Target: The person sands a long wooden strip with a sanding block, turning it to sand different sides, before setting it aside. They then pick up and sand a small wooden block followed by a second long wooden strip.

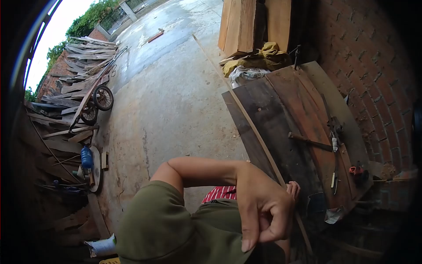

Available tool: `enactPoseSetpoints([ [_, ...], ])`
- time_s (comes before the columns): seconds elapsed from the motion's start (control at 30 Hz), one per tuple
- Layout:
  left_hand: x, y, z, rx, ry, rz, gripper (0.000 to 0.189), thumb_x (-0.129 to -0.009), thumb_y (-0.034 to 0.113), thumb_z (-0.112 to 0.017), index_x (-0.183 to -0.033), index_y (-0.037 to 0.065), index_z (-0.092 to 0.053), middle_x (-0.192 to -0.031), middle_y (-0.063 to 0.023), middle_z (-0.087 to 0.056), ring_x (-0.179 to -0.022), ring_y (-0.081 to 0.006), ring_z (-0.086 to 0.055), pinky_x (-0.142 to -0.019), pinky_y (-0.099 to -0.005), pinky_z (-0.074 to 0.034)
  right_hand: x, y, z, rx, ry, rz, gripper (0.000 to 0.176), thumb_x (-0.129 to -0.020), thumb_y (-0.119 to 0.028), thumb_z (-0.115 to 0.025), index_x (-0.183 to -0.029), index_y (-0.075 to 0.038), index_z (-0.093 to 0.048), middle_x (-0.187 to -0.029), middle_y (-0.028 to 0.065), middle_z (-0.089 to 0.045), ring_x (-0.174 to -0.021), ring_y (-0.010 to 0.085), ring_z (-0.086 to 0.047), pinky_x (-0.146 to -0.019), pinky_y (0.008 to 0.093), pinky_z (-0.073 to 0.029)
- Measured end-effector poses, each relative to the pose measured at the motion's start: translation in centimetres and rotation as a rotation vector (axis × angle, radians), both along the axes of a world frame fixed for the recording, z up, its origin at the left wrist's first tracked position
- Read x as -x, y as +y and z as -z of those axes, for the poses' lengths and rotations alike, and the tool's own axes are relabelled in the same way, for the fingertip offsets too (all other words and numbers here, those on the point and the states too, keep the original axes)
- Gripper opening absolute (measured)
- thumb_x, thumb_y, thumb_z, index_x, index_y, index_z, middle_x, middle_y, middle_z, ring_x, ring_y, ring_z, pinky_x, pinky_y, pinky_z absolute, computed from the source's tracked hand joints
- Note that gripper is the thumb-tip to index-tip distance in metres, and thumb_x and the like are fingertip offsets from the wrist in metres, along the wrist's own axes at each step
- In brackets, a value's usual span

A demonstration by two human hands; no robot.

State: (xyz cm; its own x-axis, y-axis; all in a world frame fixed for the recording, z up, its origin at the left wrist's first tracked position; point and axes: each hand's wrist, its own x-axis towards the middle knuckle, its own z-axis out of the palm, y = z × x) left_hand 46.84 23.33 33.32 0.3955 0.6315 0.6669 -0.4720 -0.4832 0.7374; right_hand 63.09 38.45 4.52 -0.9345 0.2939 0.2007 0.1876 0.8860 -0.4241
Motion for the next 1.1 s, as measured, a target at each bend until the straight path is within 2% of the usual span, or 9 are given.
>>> enactPoseSetpoints([
  [0.13,2.8,-4.2,0.3,0.307,-0.176,-0.235,0.028,-0.086,0.031,-0.076,-0.076,0.006,-0.068,-0.065,-0.0022,-0.054,-0.056,-0.0164,-0.047,-0.051,-0.0330,-0.032,0.4,-0.8,-2.6,-0.227,0.064,0.047,0.030,-0.073,0.000,-0.071,-0.097,-0.005,-0.055,-0.112,0.0095,-0.056,-0.112,0.0283,-0.056,-0.091,0.0412,-0.050],
  [0.17,2.7,-4.3,2.2,0.327,-0.288,-0.412,0.028,-0.090,0.031,-0.071,-0.080,0.005,-0.068,-0.069,-0.0025,-0.054,-0.062,-0.0128,-0.046,-0.051,-0.0304,-0.031,0.7,-1.1,-3.5,-0.280,0.116,0.055,0.032,-0.073,-0.002,-0.070,-0.100,-0.006,-0.054,-0.111,0.0100,-0.057,-0.109,0.0275,-0.057,-0.086,0.0408,-0.051],
  [0.23,3.2,-6.0,5.7,0.853,-0.385,-0.644,0.028,-0.098,0.033,-0.060,-0.092,0.005,-0.061,-0.074,0.0043,-0.044,-0.064,-0.0047,-0.038,-0.054,-0.0218,-0.029,0.3,-1.1,-2.6,-0.238,-0.034,0.111,0.035,-0.074,-0.002,-0.070,-0.103,-0.008,-0.052,-0.110,0.0095,-0.057,-0.109,0.0283,-0.058,-0.086,0.0415,-0.050],
  [0.3,4.3,-7.0,10.6,1.086,-0.279,-0.861,0.025,-0.098,0.034,-0.059,-0.098,0.010,-0.058,-0.078,0.0094,-0.043,-0.064,-0.0005,-0.034,-0.055,-0.0188,-0.028,1.1,-0.2,-2.6,-0.205,-0.149,0.166,0.037,-0.075,-0.002,-0.071,-0.106,-0.009,-0.051,-0.108,0.0090,-0.058,-0.109,0.0290,-0.059,-0.085,0.0422,-0.050],
  [0.37,4.7,-8.5,15.5,1.357,-0.521,-1.025,0.019,-0.097,0.031,-0.061,-0.102,0.012,-0.060,-0.078,0.0090,-0.043,-0.063,-0.0010,-0.037,-0.055,-0.0183,-0.032,1.3,0.0,-2.9,-0.164,-0.237,0.180,0.035,-0.080,-0.006,-0.069,-0.106,-0.013,-0.048,-0.103,0.0063,-0.059,-0.103,0.0295,-0.062,-0.083,0.0444,-0.050],
  [0.43,5.9,-11.4,22.5,1.409,-0.800,-1.092,0.017,-0.096,0.026,-0.061,-0.108,0.014,-0.063,-0.083,0.0055,-0.048,-0.062,-0.0047,-0.040,-0.058,-0.0218,-0.038,0.7,0.6,-2.4,-0.091,-0.230,0.190,0.038,-0.080,-0.008,-0.071,-0.110,-0.014,-0.049,-0.103,0.0060,-0.059,-0.103,0.0297,-0.062,-0.084,0.0457,-0.049],
  [0.5,6.0,-13.1,25.3,1.530,-0.766,-1.245,0.017,-0.095,0.026,-0.062,-0.108,0.015,-0.062,-0.085,0.0044,-0.049,-0.062,-0.0059,-0.040,-0.056,-0.0226,-0.038,0.0,0.8,-2.4,-0.023,-0.216,0.226,0.041,-0.080,-0.011,-0.073,-0.114,-0.014,-0.051,-0.102,0.0058,-0.058,-0.103,0.0298,-0.061,-0.085,0.0471,-0.048],
  [0.73,6.1,-16.1,26.1,1.627,-0.184,-1.203,0.020,-0.093,0.028,-0.064,-0.107,0.015,-0.065,-0.085,0.0060,-0.053,-0.065,-0.0020,-0.045,-0.063,-0.0198,-0.041,-8.1,3.0,-2.5,0.020,-0.227,0.319,0.056,-0.074,-0.014,-0.080,-0.126,-0.015,-0.058,-0.102,0.0054,-0.054,-0.100,0.0266,-0.057,-0.086,0.0443,-0.045],
  [1.1,9.6,-14.6,27.0,1.652,-0.286,-1.238,0.019,-0.093,0.027,-0.067,-0.109,0.017,-0.064,-0.089,0.0046,-0.056,-0.071,-0.0056,-0.051,-0.066,-0.0213,-0.044,-15.2,5.8,-5.2,0.134,-0.242,0.546,0.058,-0.076,-0.023,-0.080,-0.128,-0.010,-0.059,-0.112,0.0100,-0.050,-0.107,0.0304,-0.048,-0.096,0.0457,-0.041],
])
